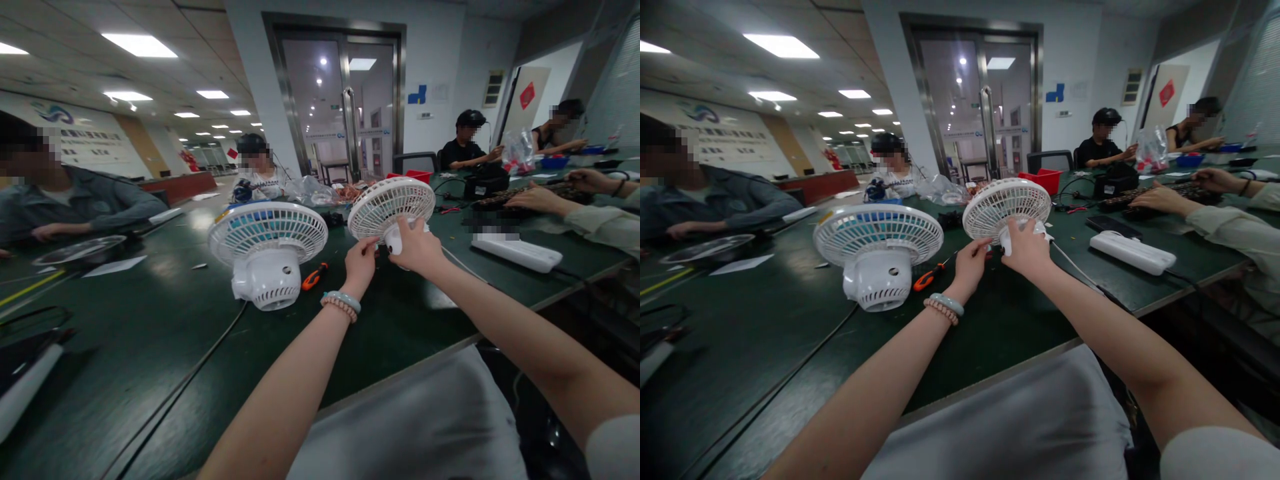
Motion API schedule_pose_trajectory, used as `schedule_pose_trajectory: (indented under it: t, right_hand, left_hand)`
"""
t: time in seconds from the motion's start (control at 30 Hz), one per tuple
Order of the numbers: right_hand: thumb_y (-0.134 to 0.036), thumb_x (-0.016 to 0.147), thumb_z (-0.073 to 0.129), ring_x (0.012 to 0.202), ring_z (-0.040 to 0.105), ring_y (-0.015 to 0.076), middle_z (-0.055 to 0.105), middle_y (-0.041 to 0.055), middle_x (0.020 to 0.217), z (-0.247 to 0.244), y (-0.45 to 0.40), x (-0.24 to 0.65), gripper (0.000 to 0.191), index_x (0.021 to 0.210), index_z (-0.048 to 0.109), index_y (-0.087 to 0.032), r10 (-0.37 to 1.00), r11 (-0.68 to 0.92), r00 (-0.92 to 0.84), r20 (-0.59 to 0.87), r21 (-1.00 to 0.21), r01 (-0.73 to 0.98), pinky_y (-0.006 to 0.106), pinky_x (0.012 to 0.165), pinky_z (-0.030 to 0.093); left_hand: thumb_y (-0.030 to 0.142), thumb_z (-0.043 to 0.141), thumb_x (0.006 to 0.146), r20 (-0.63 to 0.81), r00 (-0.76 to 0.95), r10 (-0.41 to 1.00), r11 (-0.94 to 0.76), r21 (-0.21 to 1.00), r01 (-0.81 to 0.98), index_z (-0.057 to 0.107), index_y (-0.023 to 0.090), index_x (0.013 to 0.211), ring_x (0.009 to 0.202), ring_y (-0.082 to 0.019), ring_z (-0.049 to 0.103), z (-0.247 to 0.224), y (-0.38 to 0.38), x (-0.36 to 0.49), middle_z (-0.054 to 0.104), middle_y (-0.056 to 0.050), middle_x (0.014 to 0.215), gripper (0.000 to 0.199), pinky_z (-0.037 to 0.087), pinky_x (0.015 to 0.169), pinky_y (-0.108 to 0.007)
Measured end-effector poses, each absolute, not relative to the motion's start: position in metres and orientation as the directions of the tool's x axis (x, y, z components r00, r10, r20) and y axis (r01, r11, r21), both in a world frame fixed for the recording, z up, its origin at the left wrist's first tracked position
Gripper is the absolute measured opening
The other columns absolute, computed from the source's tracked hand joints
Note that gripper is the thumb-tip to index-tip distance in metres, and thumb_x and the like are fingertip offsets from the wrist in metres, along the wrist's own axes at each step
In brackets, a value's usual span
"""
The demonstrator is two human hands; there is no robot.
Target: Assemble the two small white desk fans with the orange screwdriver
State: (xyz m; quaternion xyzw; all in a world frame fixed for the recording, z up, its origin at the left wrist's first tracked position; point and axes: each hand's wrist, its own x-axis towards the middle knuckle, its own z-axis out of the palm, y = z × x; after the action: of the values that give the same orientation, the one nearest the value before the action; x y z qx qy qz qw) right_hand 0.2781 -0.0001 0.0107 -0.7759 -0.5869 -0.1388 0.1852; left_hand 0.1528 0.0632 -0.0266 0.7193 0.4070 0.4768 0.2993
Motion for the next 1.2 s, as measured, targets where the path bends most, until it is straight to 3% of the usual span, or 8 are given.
schedule_pose_trajectory:
  t: [0.4,0.6,0.9,1.2]
  right_hand:
    - [-0.054,0.065,0.058,0.088,0.055,0.0306,0.033,0.0158,0.116,0.011,-0.001,0.278,0.081,0.130,0.017,-0.026,0.859,-0.251,0.274,0.432,-0.112,0.962,0.037,0.068,0.041]
    - [-0.052,0.067,0.057,0.088,0.054,0.0309,0.034,0.0164,0.116,0.011,-0.002,0.277,0.079,0.131,0.017,-0.026,0.859,-0.249,0.274,0.433,-0.116,0.962,0.038,0.068,0.040]
    - [-0.052,0.067,0.056,0.088,0.054,0.0303,0.035,0.0152,0.114,0.010,-0.003,0.276,0.075,0.128,0.022,-0.026,0.854,-0.249,0.276,0.441,-0.120,0.961,0.038,0.068,0.040]
    - [-0.053,0.067,0.055,0.087,0.055,0.0307,0.036,0.0145,0.112,0.010,-0.001,0.276,0.075,0.128,0.022,-0.027,0.851,-0.253,0.289,0.439,-0.140,0.957,0.038,0.067,0.041]
  left_hand:
    - [0.014,0.062,0.067,0.333,0.167,0.928,-0.336,0.942,-0.008,0.065,0.011,0.091,0.087,-0.017,0.062,-0.034,0.070,0.158,0.068,-0.010,0.095,0.025,0.047,0.084,-0.033]
    - [0.012,0.054,0.073,0.273,0.247,0.930,-0.235,0.956,-0.173,0.063,0.010,0.091,0.076,-0.013,0.064,-0.033,0.066,0.162,0.067,-0.010,0.091,0.020,0.050,0.079,-0.032]
    - [0.016,0.052,0.078,0.409,0.267,0.873,-0.458,0.875,0.159,0.065,0.015,0.092,0.084,-0.015,0.063,-0.038,0.069,0.160,0.068,-0.006,0.094,0.019,0.049,0.079,-0.029]
    - [0.021,0.050,0.080,0.459,0.309,0.833,-0.552,0.733,0.398,0.063,0.017,0.092,0.087,-0.014,0.062,-0.025,0.055,0.158,0.068,-0.004,0.092,0.018,0.047,0.079,-0.026]
